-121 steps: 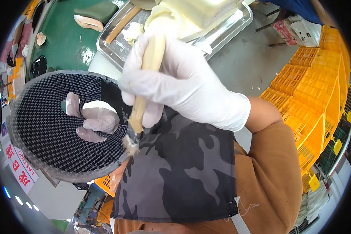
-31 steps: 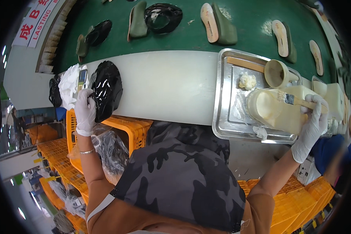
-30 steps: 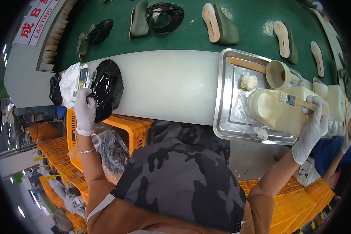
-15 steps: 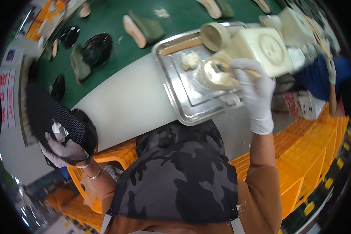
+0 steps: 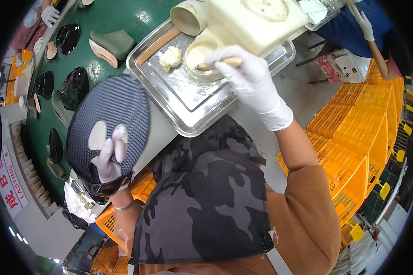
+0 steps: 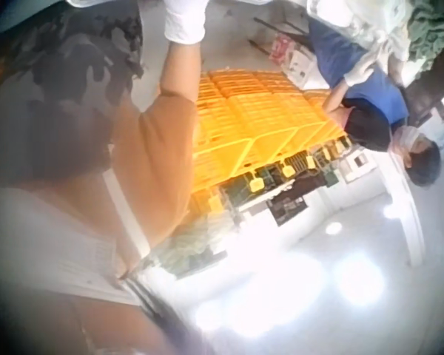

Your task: The person applies a white adhesive to the sole of a shoe using a brush. They retrieve a shoe from a yellow crate, dip the brush into a container of glue, and spread the adhesive evenly across the shoe's bottom surface. The person repeats this process for multiple shoes in a factory setting.

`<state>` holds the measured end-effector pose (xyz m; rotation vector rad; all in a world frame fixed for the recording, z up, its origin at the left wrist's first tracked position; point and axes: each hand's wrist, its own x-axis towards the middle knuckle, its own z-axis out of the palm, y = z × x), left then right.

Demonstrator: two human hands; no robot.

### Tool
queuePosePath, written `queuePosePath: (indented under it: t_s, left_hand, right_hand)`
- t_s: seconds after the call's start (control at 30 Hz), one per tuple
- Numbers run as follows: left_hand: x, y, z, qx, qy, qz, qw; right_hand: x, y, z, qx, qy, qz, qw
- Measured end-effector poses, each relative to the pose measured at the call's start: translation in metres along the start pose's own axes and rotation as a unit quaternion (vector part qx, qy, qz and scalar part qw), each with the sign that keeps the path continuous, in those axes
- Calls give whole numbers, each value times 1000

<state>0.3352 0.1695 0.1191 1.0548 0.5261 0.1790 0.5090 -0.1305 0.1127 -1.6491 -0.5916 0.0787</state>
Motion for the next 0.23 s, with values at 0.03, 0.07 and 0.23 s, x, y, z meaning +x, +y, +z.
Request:
queuePosePath:
  t_s: [0.03, 0.07, 0.23]
  left_hand:
    - [2, 0, 1, 10, -74, -29, 997]
    - [5, 0, 2, 20, -147, -59, 987]
    - [7, -3, 25, 17, -183, -201, 962]
  right_hand:
    - [-1, -6, 0, 38, 22, 9, 999]
    - [-1, -8, 0, 75, 44, 18, 996]
    - [2, -19, -8, 72, 72, -43, 994]
